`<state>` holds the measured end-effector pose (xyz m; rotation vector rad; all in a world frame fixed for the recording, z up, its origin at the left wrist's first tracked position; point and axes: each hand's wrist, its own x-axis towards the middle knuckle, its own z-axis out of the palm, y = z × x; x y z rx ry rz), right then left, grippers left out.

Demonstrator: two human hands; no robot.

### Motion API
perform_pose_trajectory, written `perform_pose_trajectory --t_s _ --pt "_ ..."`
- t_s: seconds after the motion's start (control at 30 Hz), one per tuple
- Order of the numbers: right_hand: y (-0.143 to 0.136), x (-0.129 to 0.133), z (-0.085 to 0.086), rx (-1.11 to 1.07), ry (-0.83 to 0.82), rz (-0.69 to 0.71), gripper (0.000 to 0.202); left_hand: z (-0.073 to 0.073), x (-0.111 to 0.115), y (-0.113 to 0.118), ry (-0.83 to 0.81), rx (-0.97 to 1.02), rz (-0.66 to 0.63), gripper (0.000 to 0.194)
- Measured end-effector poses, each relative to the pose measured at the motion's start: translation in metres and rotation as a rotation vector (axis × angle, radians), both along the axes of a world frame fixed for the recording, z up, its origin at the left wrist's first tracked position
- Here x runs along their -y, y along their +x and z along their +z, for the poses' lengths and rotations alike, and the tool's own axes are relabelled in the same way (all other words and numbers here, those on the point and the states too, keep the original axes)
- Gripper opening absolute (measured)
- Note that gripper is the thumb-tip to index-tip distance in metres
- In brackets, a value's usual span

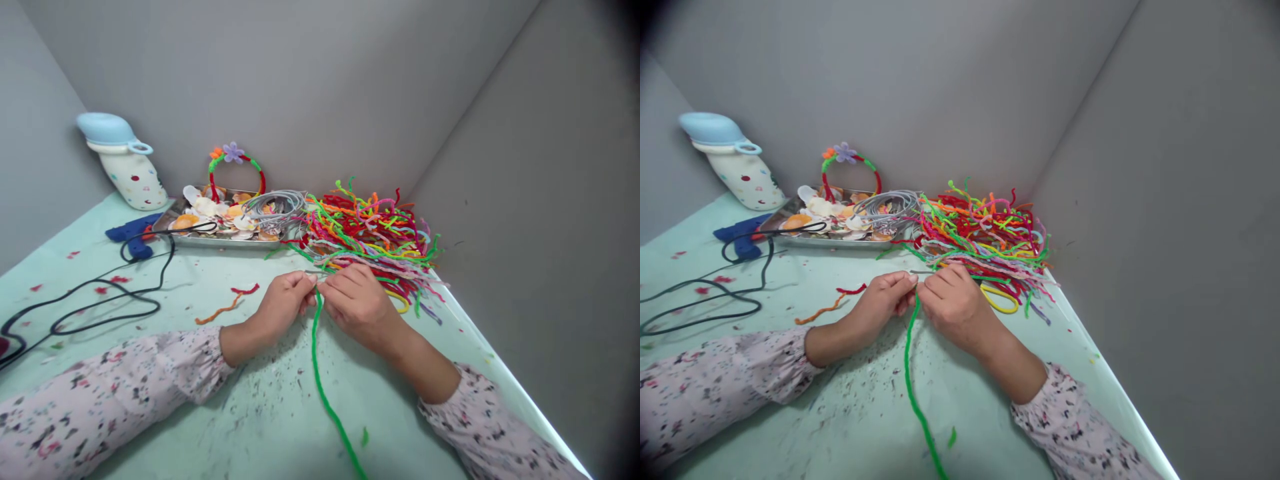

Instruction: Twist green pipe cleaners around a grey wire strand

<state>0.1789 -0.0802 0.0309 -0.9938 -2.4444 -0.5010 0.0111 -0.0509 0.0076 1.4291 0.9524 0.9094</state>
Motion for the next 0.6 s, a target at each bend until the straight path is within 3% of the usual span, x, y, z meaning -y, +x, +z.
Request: perform_pose_trajectory --t_s 0.6 --pt "0.0013 -0.0004 -0.0024 -0.014 -0.001 0.019 0.019 -0.0002 -0.0018 0.0017 0.027 -0.009 0.036 0.039"
